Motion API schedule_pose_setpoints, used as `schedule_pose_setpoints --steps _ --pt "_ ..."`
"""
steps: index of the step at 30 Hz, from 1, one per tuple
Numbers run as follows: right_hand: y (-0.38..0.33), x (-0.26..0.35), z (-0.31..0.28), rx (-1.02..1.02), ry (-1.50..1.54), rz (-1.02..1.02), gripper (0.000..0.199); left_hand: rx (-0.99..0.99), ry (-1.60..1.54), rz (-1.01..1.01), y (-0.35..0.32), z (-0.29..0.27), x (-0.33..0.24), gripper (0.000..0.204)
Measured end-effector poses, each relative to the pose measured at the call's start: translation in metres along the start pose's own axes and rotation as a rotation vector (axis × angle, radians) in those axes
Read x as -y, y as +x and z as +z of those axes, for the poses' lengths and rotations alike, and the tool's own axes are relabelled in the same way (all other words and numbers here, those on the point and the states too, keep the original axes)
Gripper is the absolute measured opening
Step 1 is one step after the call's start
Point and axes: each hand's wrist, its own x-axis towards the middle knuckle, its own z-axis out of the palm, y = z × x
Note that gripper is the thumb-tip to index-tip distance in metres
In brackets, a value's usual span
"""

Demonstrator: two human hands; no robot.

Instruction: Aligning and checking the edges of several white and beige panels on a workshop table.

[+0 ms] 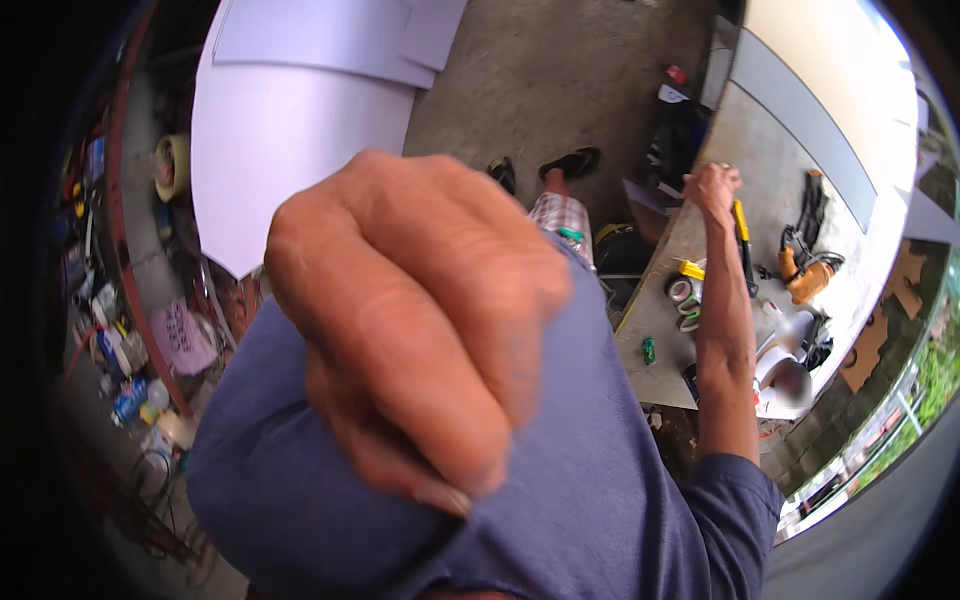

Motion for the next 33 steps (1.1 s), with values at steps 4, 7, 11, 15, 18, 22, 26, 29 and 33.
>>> schedule_pose_setpoints --steps 4,7,11,15,18,22,26,29,33 --pt "-0.002 0.003 -0.007 0.045 0.242 0.085 0.061 -0.131 -0.018 0.004 -0.009 0.021 -0.007 0.011" --pt "0.0 0.003 -0.006 0.037 0.109 0.063 0.073 -0.095 -0.08 -0.031 -0.015 0.027 -0.006 0.005" --pt "-0.003 0.0 0.003 -0.065 0.007 0.029 0.073 -0.01 -0.136 0.005 -0.012 0.022 0.002 0.005" --pt "-0.005 0.004 0.003 -0.092 -0.038 0.111 0.079 0.133 -0.047 -0.034 0.006 0.004 -0.008 0.005" --pt "-0.008 0.004 -0.016 -0.062 0.441 0.237 0.071 0.216 -0.023 -0.127 0.015 -0.007 -0.019 0.01" --pt "-0.017 0.01 -0.039 -0.047 0.442 0.304 0.072 0.205 0.09 -0.461 0.009 -0.025 -0.019 0.021" --pt "-0.023 0.008 -0.038 -0.05 0.413 0.298 0.074 0.226 0.278 -0.715 -0.009 -0.045 -0.002 0.028" --pt "-0.019 0.003 -0.027 -0.009 0.471 0.287 0.077 0.27 0.569 -0.854 -0.034 -0.056 0.014 0.029" --pt "-0.013 0.002 -0.014 -0.102 0.387 0.157 0.049 0.279 0.729 -0.875 -0.073 -0.071 0.027 0.031"
